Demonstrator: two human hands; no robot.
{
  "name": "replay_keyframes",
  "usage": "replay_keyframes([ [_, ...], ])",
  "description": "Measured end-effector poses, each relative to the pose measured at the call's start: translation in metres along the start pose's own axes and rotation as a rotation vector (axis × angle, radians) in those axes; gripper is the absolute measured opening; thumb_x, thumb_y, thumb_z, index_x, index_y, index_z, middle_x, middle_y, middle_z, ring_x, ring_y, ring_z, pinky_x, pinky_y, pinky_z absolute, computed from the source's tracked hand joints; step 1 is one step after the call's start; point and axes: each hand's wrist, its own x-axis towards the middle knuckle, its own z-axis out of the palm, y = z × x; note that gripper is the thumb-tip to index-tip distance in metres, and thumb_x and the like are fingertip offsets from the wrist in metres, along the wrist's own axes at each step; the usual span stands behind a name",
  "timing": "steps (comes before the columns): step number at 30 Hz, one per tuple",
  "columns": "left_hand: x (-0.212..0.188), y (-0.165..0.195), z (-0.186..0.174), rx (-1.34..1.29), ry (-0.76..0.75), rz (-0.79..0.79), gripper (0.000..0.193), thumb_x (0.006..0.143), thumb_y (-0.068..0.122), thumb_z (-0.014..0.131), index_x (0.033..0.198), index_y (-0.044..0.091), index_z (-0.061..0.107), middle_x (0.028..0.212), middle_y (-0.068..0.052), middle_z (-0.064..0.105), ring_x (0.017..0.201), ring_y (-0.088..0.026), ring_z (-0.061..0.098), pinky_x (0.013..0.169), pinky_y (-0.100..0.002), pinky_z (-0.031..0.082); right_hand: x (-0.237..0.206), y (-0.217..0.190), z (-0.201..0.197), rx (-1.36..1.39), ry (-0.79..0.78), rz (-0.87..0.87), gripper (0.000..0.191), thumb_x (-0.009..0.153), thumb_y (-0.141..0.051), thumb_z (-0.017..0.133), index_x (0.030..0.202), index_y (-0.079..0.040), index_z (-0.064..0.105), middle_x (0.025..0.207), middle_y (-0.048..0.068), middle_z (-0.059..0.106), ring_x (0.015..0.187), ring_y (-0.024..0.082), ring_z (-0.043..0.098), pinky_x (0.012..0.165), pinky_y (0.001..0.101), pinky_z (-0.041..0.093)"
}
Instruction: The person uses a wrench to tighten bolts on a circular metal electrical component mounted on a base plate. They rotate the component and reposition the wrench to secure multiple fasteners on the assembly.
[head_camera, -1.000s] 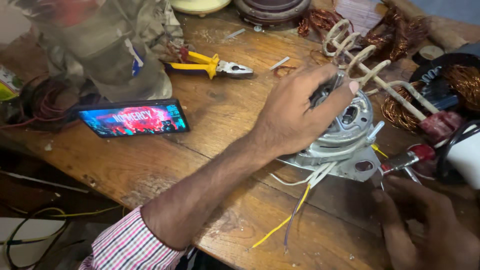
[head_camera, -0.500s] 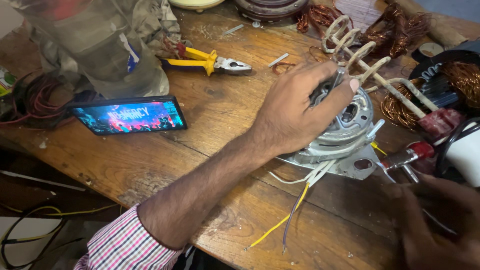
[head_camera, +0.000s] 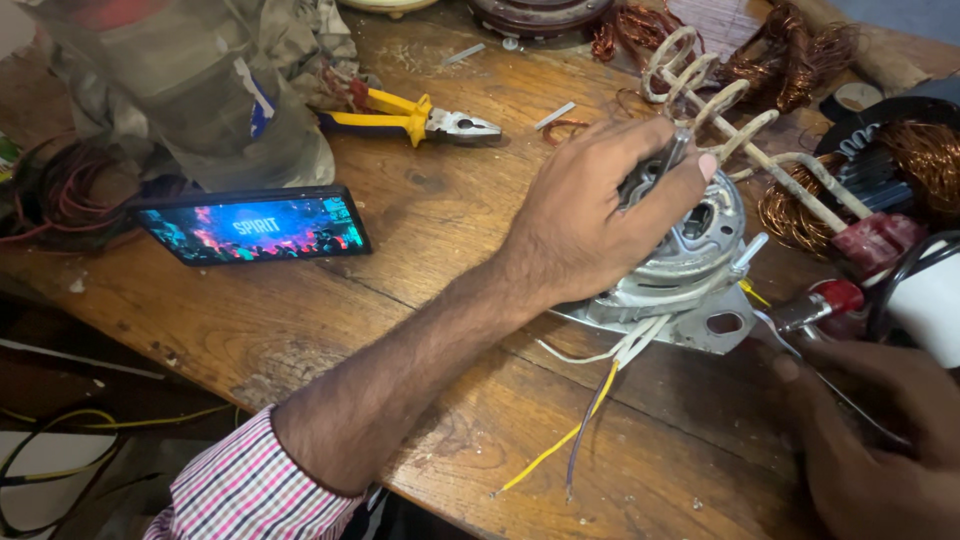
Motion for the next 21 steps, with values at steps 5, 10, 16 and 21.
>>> replay_keyframes([
  [5, -0.001, -0.012, 0.005, -0.042, 0.04, 0.052, 0.033, 0.111, 0.039, 0.056, 0.101, 0.011, 0.07, 0.085, -0.003, 0.069, 0.07, -0.013, 0.063, 0.066, -0.036, 0.053, -0.007, 0.023, -0.001, -0.06, -0.025, -0.122, 0.017, 0.094, -0.005, 0.083, 0.104, 0.003, 0.071, 0.092, 0.015, 0.071, 0.075, 0.017, 0.07, 0.072, 0.0254, 0.054],
  [10, 0.0, -0.015, 0.008, -0.178, 0.095, 0.158, 0.042, 0.114, 0.049, 0.051, 0.111, 0.011, 0.069, 0.104, -0.005, 0.076, 0.097, -0.012, 0.077, 0.094, -0.036, 0.061, -0.018, 0.052, 0.0, -0.083, 0.026, -0.257, 0.018, 0.102, -0.008, 0.082, 0.11, 0.002, 0.069, 0.101, 0.016, 0.069, 0.086, 0.019, 0.067, 0.081, 0.0252, 0.05],
  [16, 0.009, -0.011, -0.015, -0.507, -0.241, 0.025, 0.03, 0.116, 0.023, 0.051, 0.134, 0.002, 0.061, 0.117, -0.009, 0.074, 0.111, -0.017, 0.075, 0.103, -0.034, 0.061, -0.023, 0.062, -0.003, 0.044, 0.024, -0.113, 0.015, 0.107, -0.006, 0.071, 0.116, 0.002, 0.062, 0.107, 0.014, 0.065, 0.092, 0.016, 0.067, 0.092, 0.0245, 0.055],
  [21, 0.006, -0.016, -0.025, -0.621, -0.253, -0.078, 0.02, 0.115, 0.01, 0.058, 0.131, -0.001, 0.062, 0.122, -0.009, 0.073, 0.113, -0.015, 0.074, 0.109, -0.032, 0.064, -0.02, 0.027, -0.008, 0.03, 0.073, -0.116, 0.015, 0.106, -0.004, 0.072, 0.115, 0.001, 0.061, 0.109, 0.015, 0.064, 0.092, 0.018, 0.067, 0.087, 0.0242, 0.054],
])
